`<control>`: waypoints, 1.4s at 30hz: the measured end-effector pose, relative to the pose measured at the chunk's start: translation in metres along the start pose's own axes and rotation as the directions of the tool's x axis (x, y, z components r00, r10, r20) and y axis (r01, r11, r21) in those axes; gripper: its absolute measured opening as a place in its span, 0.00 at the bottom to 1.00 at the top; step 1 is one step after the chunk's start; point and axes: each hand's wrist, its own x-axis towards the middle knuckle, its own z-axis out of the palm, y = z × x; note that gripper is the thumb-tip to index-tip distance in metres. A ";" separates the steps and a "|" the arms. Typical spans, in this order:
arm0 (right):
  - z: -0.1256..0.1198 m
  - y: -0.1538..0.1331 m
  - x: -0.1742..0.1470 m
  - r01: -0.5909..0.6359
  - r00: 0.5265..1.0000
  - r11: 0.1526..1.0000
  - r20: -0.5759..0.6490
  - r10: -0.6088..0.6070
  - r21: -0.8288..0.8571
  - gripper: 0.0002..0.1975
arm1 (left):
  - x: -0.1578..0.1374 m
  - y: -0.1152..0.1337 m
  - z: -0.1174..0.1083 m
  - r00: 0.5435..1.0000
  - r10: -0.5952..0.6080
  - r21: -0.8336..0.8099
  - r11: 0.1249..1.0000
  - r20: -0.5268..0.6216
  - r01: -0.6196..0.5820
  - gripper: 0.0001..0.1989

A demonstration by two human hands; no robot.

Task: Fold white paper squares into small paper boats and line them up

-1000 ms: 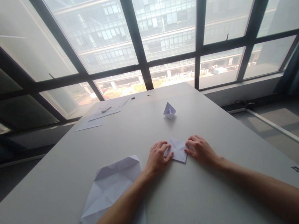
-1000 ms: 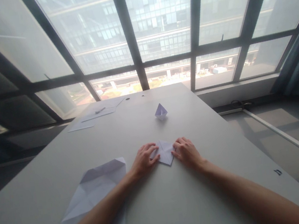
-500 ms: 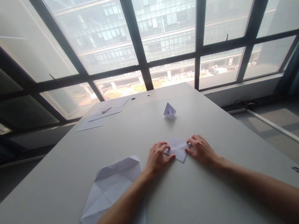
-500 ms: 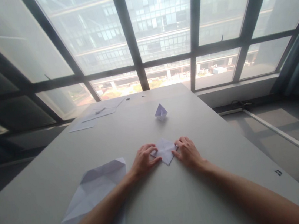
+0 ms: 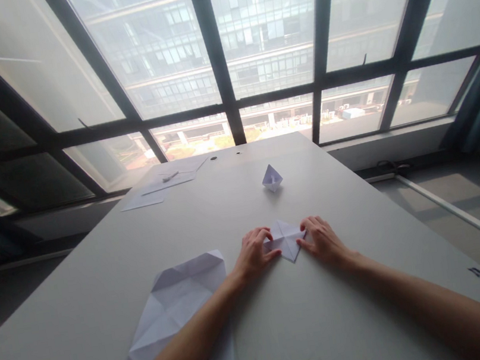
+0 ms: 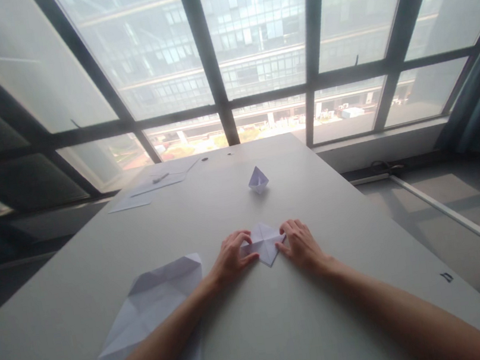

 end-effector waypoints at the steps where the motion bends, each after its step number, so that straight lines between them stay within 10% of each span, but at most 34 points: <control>1: 0.000 0.000 0.000 0.002 1.000 1.000 0.003 -0.002 0.012 0.07 | 0.000 0.000 0.000 1.000 0.010 -0.018 1.000 -0.003 -0.010 0.14; 31: 0.004 0.008 0.003 0.038 0.997 0.849 -0.083 0.007 0.527 0.15 | -0.001 -0.005 -0.008 0.994 -0.054 -0.495 0.869 -0.099 -0.002 0.20; 42: 0.001 0.006 0.003 0.130 0.974 0.861 -0.225 -0.019 0.492 0.10 | 0.003 0.009 -0.006 0.959 -0.016 -0.361 0.928 -0.284 -0.091 0.06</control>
